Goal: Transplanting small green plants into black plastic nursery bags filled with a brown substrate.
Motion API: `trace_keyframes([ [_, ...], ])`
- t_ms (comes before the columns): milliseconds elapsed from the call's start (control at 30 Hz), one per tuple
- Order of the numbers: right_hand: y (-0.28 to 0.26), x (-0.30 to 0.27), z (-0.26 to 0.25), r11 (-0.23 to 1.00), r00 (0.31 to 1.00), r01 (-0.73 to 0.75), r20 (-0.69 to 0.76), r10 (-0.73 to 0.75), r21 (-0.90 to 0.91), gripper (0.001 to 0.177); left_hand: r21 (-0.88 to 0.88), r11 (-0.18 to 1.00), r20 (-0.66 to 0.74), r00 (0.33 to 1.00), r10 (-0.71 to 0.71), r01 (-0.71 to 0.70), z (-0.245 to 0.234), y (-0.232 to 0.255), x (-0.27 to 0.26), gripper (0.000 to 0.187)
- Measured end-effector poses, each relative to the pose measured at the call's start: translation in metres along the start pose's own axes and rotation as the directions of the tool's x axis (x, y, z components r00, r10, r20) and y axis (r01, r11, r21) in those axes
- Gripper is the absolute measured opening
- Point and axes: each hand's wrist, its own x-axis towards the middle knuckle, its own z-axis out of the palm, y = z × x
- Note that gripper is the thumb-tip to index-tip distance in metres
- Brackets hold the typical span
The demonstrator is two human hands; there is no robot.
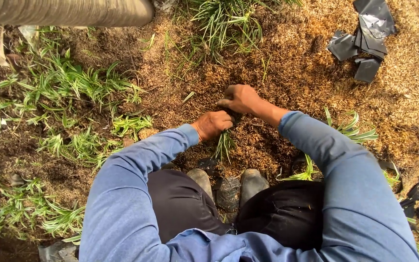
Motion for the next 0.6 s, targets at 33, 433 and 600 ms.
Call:
trace_keyframes([
  [33, 0.014, 0.017, 0.014, 1.0, 1.0, 0.002, -0.004, -0.002, 0.004, 0.037, 0.002, 1.0, 0.004, 1.0, 0.005, -0.005, 0.007, 0.001, -0.004, 0.015],
  [433, 0.04, 0.001, -0.003, 0.967, 0.977, 0.186, -0.141, -0.162, 0.175, 0.035, -0.4, 0.871, 0.095, 0.958, -0.27, 0.285, 0.0, -0.015, 0.006, 0.016],
  [600, 0.059, -0.009, 0.012, 0.911, 0.985, -0.097, 0.17, 0.03, 0.401, 0.057, -0.595, 0.244, 0.595, 0.624, -0.507, 0.766, -0.09, 0.009, 0.061, 0.021],
])
